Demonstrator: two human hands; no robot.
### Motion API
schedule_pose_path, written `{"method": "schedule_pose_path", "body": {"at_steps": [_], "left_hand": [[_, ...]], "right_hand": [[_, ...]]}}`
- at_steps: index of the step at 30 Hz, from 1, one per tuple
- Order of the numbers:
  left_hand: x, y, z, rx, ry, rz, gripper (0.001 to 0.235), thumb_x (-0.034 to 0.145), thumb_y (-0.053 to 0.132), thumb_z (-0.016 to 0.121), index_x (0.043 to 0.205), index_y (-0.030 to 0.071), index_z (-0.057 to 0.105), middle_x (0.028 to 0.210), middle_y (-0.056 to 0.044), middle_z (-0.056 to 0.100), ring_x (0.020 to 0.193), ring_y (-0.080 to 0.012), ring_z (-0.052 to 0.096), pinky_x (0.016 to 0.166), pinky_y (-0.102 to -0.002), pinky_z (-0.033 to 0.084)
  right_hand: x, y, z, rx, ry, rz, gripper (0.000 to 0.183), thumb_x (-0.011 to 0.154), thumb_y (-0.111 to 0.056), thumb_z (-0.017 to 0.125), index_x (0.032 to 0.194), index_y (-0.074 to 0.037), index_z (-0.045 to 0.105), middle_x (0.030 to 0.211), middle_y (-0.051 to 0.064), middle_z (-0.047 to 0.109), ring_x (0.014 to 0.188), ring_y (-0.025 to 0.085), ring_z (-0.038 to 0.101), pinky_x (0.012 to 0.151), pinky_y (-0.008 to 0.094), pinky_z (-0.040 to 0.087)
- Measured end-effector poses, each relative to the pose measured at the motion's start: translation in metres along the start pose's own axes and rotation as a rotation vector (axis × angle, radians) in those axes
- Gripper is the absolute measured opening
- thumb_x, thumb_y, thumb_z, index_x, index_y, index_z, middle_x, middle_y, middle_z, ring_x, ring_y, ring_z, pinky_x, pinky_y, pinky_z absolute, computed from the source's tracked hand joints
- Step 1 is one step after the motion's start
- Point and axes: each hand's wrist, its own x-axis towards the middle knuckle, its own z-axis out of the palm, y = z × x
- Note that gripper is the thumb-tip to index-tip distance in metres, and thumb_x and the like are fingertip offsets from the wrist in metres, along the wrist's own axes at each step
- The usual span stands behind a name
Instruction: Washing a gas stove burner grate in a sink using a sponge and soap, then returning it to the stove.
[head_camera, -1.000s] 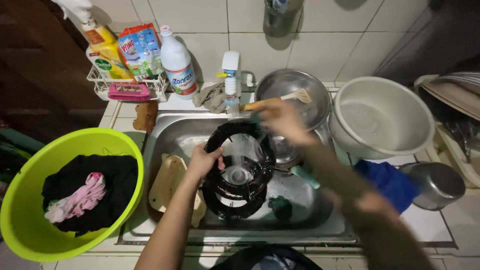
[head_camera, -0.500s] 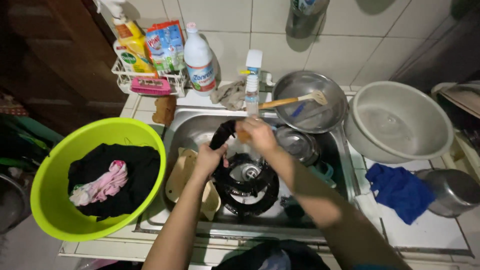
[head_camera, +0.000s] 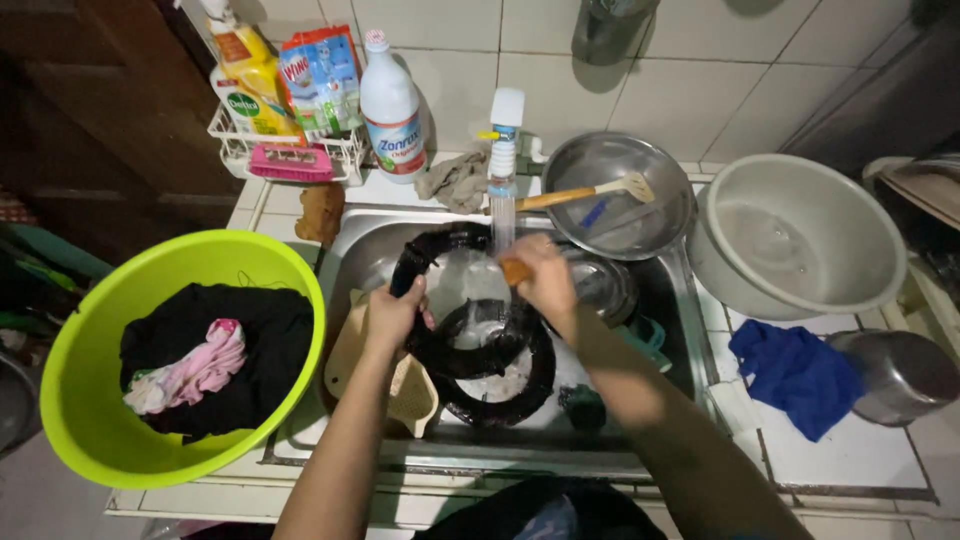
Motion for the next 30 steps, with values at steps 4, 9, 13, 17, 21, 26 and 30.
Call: {"method": "schedule_pose_path", "body": {"at_steps": [4,9,13,17,21,26,30], "left_hand": [[0.004,-0.005,-0.002,-0.028,-0.003,0.022,0.034,0.093,0.017,0.071,0.067,-0.001,0.06,0.047,-0.016,0.057,0.037,-0.0258,0.063,0.039,-0.035,0.053],[0.01,-0.007,-0.003,0.04,-0.079,0.063,0.027,0.091,0.011,0.072,0.071,-0.004,0.062,0.049,-0.019,0.058,0.037,-0.027,0.063,0.037,-0.038,0.054],[0.035,-0.016,0.003,0.062,-0.191,0.019,0.02,0.09,0.007,0.072,0.084,-0.009,0.062,0.053,-0.02,0.057,0.038,-0.0288,0.063,0.034,-0.041,0.056],[0.069,-0.028,0.018,0.134,-0.393,-0.083,0.022,0.091,0.005,0.071,0.094,-0.014,0.061,0.058,-0.023,0.06,0.043,-0.0322,0.067,0.039,-0.045,0.062],[0.073,-0.004,0.048,0.513,-0.558,0.056,0.028,0.084,0.024,0.083,0.079,-0.002,0.073,0.062,-0.018,0.068,0.056,-0.0254,0.069,0.054,-0.04,0.058],[0.148,-0.032,0.098,1.046,-0.735,0.469,0.019,0.076,0.02,0.071,0.083,0.003,0.072,0.069,-0.013,0.065,0.069,-0.0279,0.069,0.072,-0.026,0.056],[0.103,-0.027,0.099,1.277,-0.702,0.57,0.089,0.084,0.063,0.036,0.15,0.005,0.048,0.153,-0.019,0.052,0.148,-0.0374,0.038,0.13,-0.055,0.002]], "right_hand": [[-0.014,0.002,0.0,-0.035,-0.301,0.044,0.042,0.059,0.0,0.075,0.098,-0.016,0.076,0.101,0.007,0.075,0.106,0.037,0.069,0.097,0.045,0.055],[0.019,0.02,0.03,0.091,-0.217,0.336,0.025,0.069,-0.009,0.077,0.093,-0.018,0.076,0.093,0.009,0.073,0.096,0.036,0.073,0.086,0.044,0.057],[0.051,0.039,0.071,0.433,-0.143,0.436,0.031,0.074,-0.019,0.076,0.104,-0.012,0.072,0.096,0.015,0.072,0.1,0.038,0.07,0.089,0.045,0.054],[0.073,-0.032,0.031,0.816,-0.076,0.695,0.031,0.087,-0.015,0.078,0.114,-0.004,0.07,0.105,0.014,0.067,0.087,0.028,0.066,0.073,0.041,0.058],[0.086,-0.062,0.007,1.11,-0.14,0.888,0.033,0.092,0.005,0.061,0.125,0.002,0.061,0.121,0.019,0.054,0.077,0.03,0.07,0.063,0.038,0.067],[0.099,-0.132,-0.037,1.088,-0.356,0.641,0.029,0.094,0.0,0.062,0.121,-0.005,0.067,0.102,0.012,0.069,0.061,0.014,0.062,0.048,0.021,0.055],[0.114,-0.118,-0.028,1.174,-0.322,0.506,0.017,0.091,-0.001,0.072,0.107,-0.004,0.073,0.087,0.014,0.073,0.062,0.022,0.068,0.048,0.03,0.058]]}}
